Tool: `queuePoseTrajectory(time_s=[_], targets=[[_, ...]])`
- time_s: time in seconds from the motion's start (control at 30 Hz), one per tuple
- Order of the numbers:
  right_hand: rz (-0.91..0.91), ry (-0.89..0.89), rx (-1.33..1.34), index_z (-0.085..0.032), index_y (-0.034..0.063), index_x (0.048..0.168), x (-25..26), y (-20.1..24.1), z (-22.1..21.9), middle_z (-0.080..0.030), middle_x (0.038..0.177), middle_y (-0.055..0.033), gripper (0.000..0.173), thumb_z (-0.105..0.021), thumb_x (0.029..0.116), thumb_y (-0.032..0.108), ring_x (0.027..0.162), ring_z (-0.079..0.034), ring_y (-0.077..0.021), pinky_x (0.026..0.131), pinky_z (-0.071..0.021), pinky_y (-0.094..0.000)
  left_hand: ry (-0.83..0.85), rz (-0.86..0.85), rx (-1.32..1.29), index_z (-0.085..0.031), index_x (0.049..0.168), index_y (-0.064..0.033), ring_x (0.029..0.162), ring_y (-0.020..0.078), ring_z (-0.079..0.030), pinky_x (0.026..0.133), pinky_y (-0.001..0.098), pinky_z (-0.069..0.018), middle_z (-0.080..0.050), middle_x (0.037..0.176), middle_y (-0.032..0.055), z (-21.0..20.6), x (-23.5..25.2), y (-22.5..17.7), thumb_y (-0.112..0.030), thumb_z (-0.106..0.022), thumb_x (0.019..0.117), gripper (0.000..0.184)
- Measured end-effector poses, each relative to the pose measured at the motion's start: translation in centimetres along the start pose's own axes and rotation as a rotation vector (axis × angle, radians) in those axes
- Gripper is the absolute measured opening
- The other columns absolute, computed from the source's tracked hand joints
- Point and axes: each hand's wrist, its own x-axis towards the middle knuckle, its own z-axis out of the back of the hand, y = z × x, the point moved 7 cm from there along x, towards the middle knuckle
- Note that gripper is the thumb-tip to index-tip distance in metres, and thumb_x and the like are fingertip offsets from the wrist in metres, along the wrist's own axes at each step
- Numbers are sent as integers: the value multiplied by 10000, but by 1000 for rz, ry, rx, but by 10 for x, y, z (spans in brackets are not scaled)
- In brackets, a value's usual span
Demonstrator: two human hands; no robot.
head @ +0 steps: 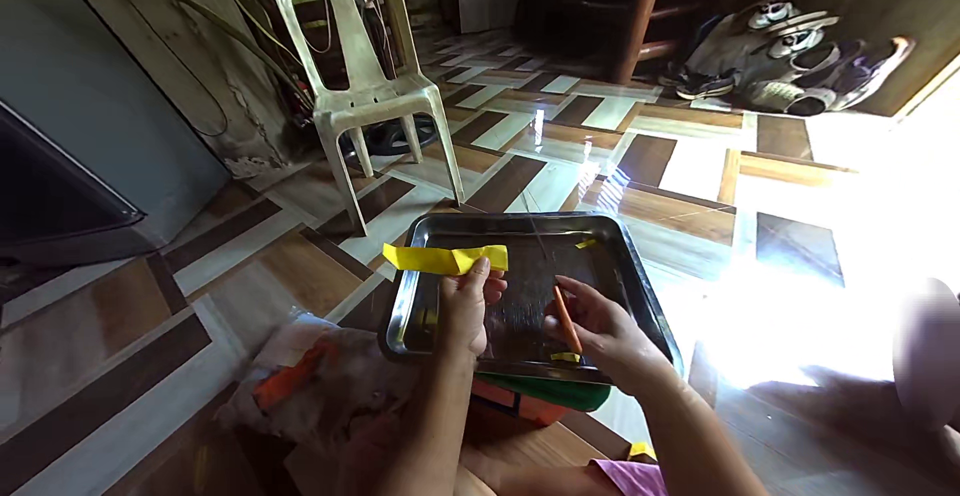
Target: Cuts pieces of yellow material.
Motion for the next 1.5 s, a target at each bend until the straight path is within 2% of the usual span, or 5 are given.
queuePoseTrajectory(time_s=[0.2, 0.37, 0.5, 1.13, 1.5], targets=[[43, 13, -131, -421, -15, 1501, 3, -1, 1, -682, 1014, -28, 781, -729, 865, 320, 819, -645, -32, 756, -551, -217, -3, 81, -16, -580, 1027, -3, 650, 130, -659, 594, 242, -552, -667, 789, 78, -6, 8, 5, -87, -501, 1072, 124], [6, 30, -360, -400, -14, 1535, 5, -1, 2, -662, 1205, -161, 842, -740, 849, 338, 999, -654, -212, 878, -541, -382, -30, 158, -187, -555, 978, -49, 605, 114, -620, 581, 238, -548, -633, 770, 49, -12, 17, 5, -136, -459, 1091, 173], [-27, 76, -409, -393, -16, 1540, 7, 0, -1, -653, 1223, -179, 832, -732, 858, 318, 1032, -654, -251, 910, -536, -411, 5, 188, -224, -536, 999, -64, 605, 127, -608, 587, 245, -541, -605, 744, 49, -19, 27, 3, -169, -396, 1109, 206], [69, 39, -311, -535, 7, 1439, 6, 1, 0, -660, 842, 9, 739, -743, 852, 406, 678, -574, -35, 662, -504, -236, 29, 268, -168, -580, 1002, -56, 600, 99, -631, 541, 227, -531, -671, 788, 43, -24, 22, 14, -206, -488, 1088, 195], [72, 84, -303, -579, 9, 1397, 6, 2, -1, -658, 784, 8, 649, -744, 868, 348, 629, -564, -36, 633, -502, -247, -11, 289, -120, -576, 1007, -44, 590, 111, -624, 528, 237, -519, -663, 774, 56, -20, 22, 17, -214, -461, 1098, 224]])
